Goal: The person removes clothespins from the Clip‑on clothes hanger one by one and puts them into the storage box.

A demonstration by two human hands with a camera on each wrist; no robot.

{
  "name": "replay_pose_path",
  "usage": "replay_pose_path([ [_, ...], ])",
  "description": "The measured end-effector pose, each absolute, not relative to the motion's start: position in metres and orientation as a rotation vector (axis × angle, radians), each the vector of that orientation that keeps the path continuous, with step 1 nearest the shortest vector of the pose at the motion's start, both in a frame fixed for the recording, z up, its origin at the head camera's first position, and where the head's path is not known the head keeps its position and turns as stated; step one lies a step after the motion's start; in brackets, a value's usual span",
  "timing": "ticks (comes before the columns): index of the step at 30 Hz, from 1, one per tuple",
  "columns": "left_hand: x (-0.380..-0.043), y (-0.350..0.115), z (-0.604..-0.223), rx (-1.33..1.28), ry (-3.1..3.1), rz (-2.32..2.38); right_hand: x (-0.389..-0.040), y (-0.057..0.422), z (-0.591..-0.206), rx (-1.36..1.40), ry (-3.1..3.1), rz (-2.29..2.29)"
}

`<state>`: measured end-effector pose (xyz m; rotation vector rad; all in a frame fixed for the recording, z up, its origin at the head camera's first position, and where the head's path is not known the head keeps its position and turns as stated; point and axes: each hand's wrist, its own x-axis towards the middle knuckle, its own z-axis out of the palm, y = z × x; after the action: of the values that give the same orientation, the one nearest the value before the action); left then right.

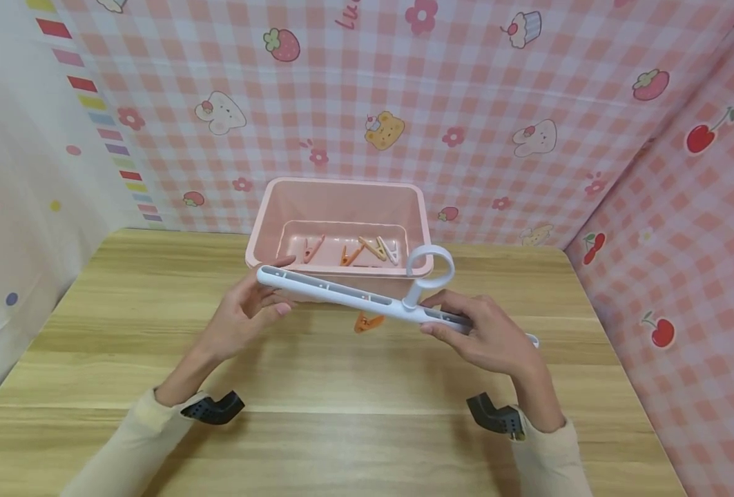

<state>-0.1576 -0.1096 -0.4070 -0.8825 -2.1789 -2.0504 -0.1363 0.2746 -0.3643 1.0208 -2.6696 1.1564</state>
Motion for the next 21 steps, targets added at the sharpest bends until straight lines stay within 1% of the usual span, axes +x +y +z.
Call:
replay_pose_path([
  [21, -0.151, -0.078, -0.424, -0.886, -2.374, -2.087, -0.137, 0.268, -0.366, 1.020, -2.666, 1.118],
])
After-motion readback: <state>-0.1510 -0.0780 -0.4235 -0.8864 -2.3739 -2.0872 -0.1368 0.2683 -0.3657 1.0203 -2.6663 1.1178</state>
